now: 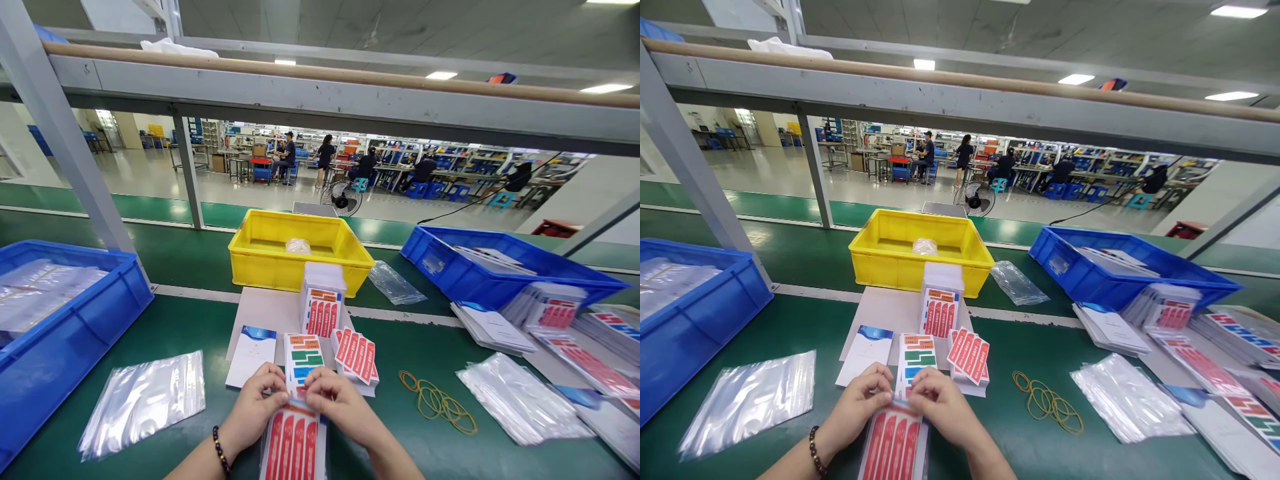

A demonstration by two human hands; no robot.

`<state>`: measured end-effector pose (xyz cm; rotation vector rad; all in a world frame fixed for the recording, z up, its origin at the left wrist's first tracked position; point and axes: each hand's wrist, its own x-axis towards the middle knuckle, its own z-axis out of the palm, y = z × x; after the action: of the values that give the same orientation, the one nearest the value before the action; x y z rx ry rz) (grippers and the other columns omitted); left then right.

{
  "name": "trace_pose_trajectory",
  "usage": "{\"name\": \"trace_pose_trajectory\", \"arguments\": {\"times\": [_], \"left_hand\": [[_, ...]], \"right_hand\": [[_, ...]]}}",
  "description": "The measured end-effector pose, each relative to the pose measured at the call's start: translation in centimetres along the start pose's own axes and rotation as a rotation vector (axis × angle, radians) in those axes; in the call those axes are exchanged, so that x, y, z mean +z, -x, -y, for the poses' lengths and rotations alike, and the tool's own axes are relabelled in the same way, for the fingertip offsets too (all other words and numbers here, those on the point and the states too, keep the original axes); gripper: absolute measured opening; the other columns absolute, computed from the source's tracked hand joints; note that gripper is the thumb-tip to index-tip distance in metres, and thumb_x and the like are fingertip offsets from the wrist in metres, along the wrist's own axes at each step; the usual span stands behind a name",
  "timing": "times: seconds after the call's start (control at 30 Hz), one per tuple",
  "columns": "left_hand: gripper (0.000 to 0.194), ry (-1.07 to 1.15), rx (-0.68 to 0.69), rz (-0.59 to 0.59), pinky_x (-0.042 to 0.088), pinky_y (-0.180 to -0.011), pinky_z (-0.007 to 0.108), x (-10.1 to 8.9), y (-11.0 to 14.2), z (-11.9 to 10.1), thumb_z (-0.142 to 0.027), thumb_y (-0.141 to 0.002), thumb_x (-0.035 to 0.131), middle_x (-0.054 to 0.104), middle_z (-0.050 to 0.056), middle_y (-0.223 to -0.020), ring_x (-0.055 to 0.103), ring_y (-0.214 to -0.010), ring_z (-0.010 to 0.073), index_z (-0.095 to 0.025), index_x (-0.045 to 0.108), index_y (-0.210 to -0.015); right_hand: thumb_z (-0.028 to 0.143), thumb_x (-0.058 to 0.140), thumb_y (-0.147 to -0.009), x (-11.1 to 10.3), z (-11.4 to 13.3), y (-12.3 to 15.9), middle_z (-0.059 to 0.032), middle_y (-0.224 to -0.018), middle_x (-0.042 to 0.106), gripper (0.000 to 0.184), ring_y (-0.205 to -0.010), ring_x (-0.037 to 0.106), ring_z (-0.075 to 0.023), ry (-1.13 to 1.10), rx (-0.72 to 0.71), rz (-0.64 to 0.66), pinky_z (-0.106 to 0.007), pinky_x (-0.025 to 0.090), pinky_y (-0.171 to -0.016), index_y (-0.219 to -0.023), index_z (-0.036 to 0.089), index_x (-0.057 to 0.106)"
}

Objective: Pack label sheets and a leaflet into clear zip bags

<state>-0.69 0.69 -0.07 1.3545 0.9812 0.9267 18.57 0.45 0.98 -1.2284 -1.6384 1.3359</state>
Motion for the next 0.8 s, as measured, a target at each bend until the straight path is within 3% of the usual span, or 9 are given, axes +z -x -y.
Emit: {"name": "trace_pose_trajectory", "arguments": {"times": [0.1, 0.17, 0.3, 0.4, 0.53, 0.63, 0.8], "left_hand": [[0.021, 0.024, 0.026, -0.046, 0.035, -0.078, 0.029, 0.1, 0.0, 0.0, -0.033, -0.069, 0.061, 0.050, 0.004, -0.086, 0.049, -0.083, 0.0179, -0.015, 0.057, -0.059], [0.020, 0.075, -0.001, -0.034, 0.036, -0.074, 0.028, 0.2, 0.0, 0.1, -0.034, -0.069, 0.062, 0.051, 0.003, -0.082, 0.049, -0.077, 0.0159, -0.016, 0.057, -0.064], [0.032, 0.186, -0.210, 0.045, 0.037, -0.063, 0.025, 0.0, -0.1, 0.2, -0.031, -0.057, 0.071, 0.052, -0.003, -0.068, 0.048, -0.063, 0.0121, -0.016, 0.055, -0.081], [0.024, 0.090, -0.299, 0.021, 0.034, -0.059, 0.024, 0.0, -0.2, 0.2, -0.030, -0.055, 0.069, 0.053, -0.003, -0.060, 0.046, -0.060, 0.0114, -0.013, 0.054, -0.063], [0.016, 0.047, -0.284, -0.007, 0.033, -0.058, 0.023, 0.2, -0.2, 0.3, -0.026, -0.057, 0.064, 0.053, -0.003, -0.058, 0.044, -0.058, 0.0108, -0.013, 0.054, -0.057], [0.012, 0.069, -0.281, -0.027, 0.034, -0.059, 0.023, 0.4, -0.1, 0.3, -0.023, -0.057, 0.061, 0.054, -0.003, -0.058, 0.045, -0.059, 0.0108, -0.013, 0.055, -0.058], [0.007, 0.027, -0.277, -0.061, 0.033, -0.055, 0.022, 0.5, 0.0, 0.5, -0.018, -0.054, 0.060, 0.051, -0.004, -0.054, 0.043, -0.055, 0.0091, -0.013, 0.054, -0.054]], "right_hand": [[0.032, 0.066, -0.069, 0.0, 0.3, 0.2, -0.0052, -0.096, 0.059, 0.016, -0.089, 0.055, -0.0206, 0.065, -0.038, 0.195, -0.031, 0.042, -0.080, -0.077, 0.019, 0.071], [0.030, 0.063, -0.071, 0.0, 0.1, 0.2, -0.0039, -0.086, 0.062, 0.018, -0.081, 0.056, -0.0189, 0.053, -0.009, 0.232, -0.029, 0.043, -0.075, -0.082, 0.019, 0.071], [0.026, 0.061, -0.070, 0.0, -0.4, 0.0, -0.0030, -0.082, 0.063, 0.019, -0.077, 0.056, -0.0180, 0.020, 0.039, 0.114, -0.029, 0.043, -0.072, -0.086, 0.018, 0.068], [0.022, 0.062, -0.065, 0.2, -0.4, -0.1, -0.0005, -0.075, 0.060, 0.029, -0.069, 0.054, -0.0158, -0.022, 0.105, 0.051, -0.027, 0.042, -0.066, -0.093, 0.016, 0.063], [0.027, 0.063, -0.063, 0.8, -0.1, -0.3, 0.0005, -0.066, 0.056, 0.017, -0.062, 0.050, -0.0141, -0.035, 0.161, 0.072, -0.025, 0.039, -0.060, -0.073, 0.014, 0.060], [0.035, 0.060, -0.067, 1.2, -0.1, -0.3, 0.0005, -0.061, 0.053, 0.023, -0.061, 0.047, -0.0138, 0.011, 0.141, 0.044, -0.025, 0.037, -0.059, -0.058, 0.016, 0.051], [0.040, 0.059, -0.068, 1.7, -0.1, -0.3, 0.0006, -0.060, 0.051, 0.028, -0.060, 0.044, -0.0137, 0.047, 0.133, 0.072, -0.025, 0.036, -0.058, -0.057, 0.016, 0.048]]}}
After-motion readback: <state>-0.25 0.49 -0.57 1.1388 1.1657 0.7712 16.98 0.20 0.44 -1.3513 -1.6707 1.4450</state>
